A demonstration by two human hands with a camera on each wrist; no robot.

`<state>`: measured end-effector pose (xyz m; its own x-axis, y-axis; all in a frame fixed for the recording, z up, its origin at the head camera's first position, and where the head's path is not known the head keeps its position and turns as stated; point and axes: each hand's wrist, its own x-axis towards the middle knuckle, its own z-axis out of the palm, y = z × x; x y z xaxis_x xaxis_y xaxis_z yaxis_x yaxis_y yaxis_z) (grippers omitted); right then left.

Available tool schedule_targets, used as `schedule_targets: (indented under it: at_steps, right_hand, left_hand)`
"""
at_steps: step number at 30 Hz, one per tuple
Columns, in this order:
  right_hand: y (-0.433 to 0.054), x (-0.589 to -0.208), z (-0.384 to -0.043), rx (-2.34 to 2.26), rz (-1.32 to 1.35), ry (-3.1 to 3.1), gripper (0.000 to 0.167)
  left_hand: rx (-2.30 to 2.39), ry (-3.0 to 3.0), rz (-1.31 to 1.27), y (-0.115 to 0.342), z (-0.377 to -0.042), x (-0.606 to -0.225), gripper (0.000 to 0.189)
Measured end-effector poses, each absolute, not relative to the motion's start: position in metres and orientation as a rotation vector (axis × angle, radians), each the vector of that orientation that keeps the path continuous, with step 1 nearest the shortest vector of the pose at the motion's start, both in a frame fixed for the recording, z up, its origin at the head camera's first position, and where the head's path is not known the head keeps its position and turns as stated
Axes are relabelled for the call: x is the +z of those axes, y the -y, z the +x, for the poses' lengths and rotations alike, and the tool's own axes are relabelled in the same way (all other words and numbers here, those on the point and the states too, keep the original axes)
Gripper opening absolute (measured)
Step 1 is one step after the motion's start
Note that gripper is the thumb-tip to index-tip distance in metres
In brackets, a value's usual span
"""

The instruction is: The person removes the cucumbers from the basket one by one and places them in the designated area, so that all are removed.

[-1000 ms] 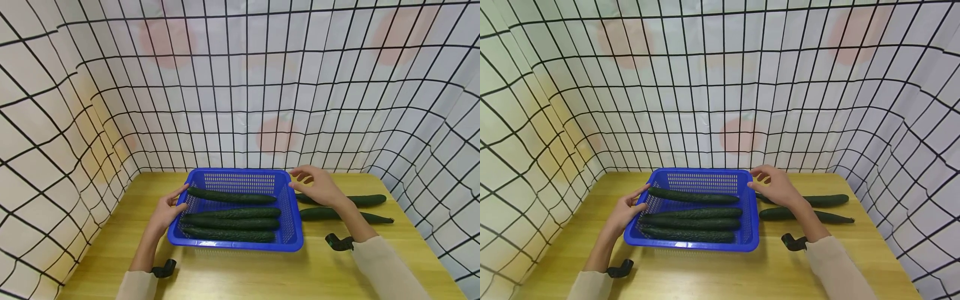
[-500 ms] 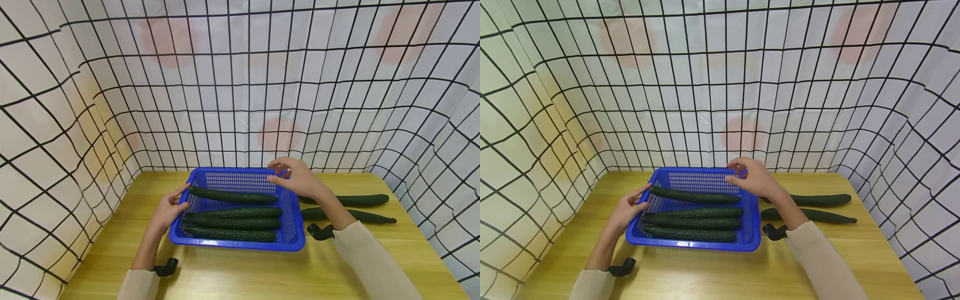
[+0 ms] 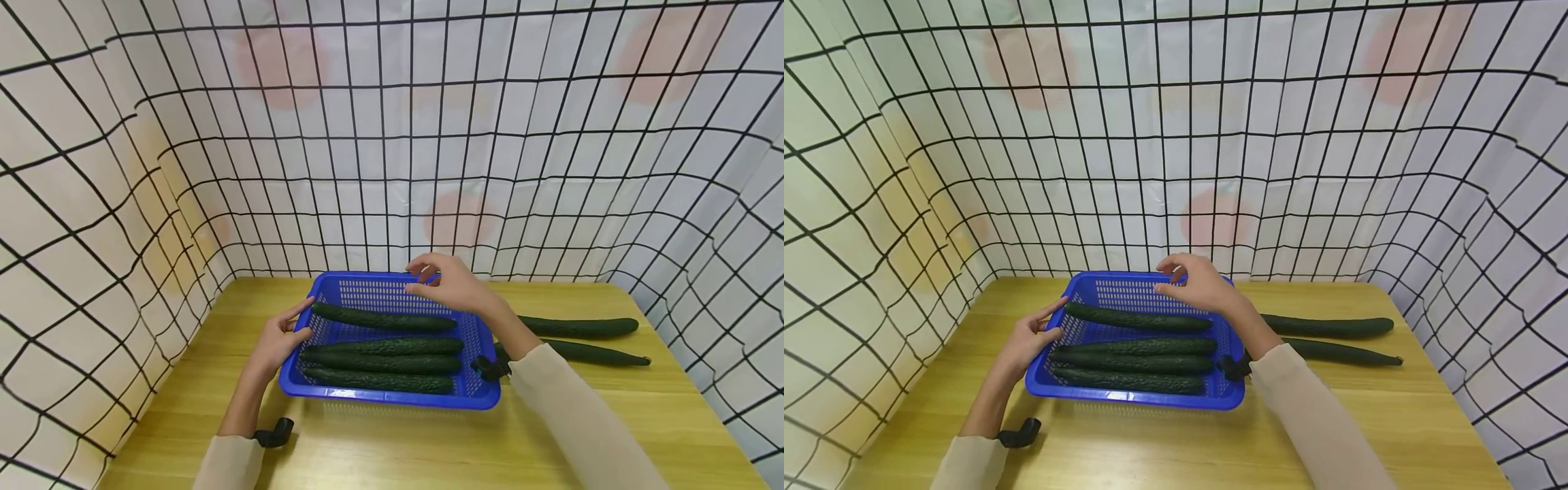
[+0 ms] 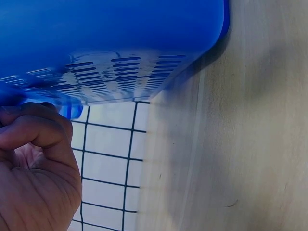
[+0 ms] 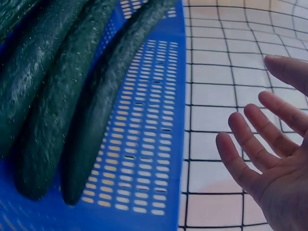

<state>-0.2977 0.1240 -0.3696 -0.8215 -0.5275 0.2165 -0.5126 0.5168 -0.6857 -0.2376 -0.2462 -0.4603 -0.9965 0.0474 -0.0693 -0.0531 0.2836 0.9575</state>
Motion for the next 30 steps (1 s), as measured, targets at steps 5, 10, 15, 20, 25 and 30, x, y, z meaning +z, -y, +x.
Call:
schedule_targets:
  at_steps: [5, 10, 15, 20, 25, 30]
  right_hand:
    - [-0.112, -0.38, -0.305, -1.11, -0.985, -2.722, 0.047]
    - [-0.104, -0.394, -0.31, -1.049, -1.018, -2.703, 0.048]
    - [-0.093, -0.409, -0.313, -0.966, -1.004, -2.686, 0.047]
    - [-0.083, -0.42, -0.315, -0.894, -0.988, -2.671, 0.046]
    - [-0.078, -0.424, -0.316, -0.875, -0.966, -2.64, 0.046]
    - [-0.075, -0.428, -0.317, -0.8, -0.932, -2.628, 0.049]
  left_hand:
    - [1.846, -2.426, -0.013, 0.245, -0.24, -0.461, 0.069]
    - [1.842, -2.422, -0.005, 0.244, -0.241, -0.462, 0.069]
    - [1.842, -2.433, -0.01, 0.245, -0.241, -0.462, 0.069]
    - [1.851, -2.422, -0.009, 0.245, -0.239, -0.46, 0.069]
    - [1.857, -2.412, -0.007, 0.245, -0.239, -0.46, 0.07]
    - [1.856, -2.415, -0.006, 0.246, -0.239, -0.459, 0.07]
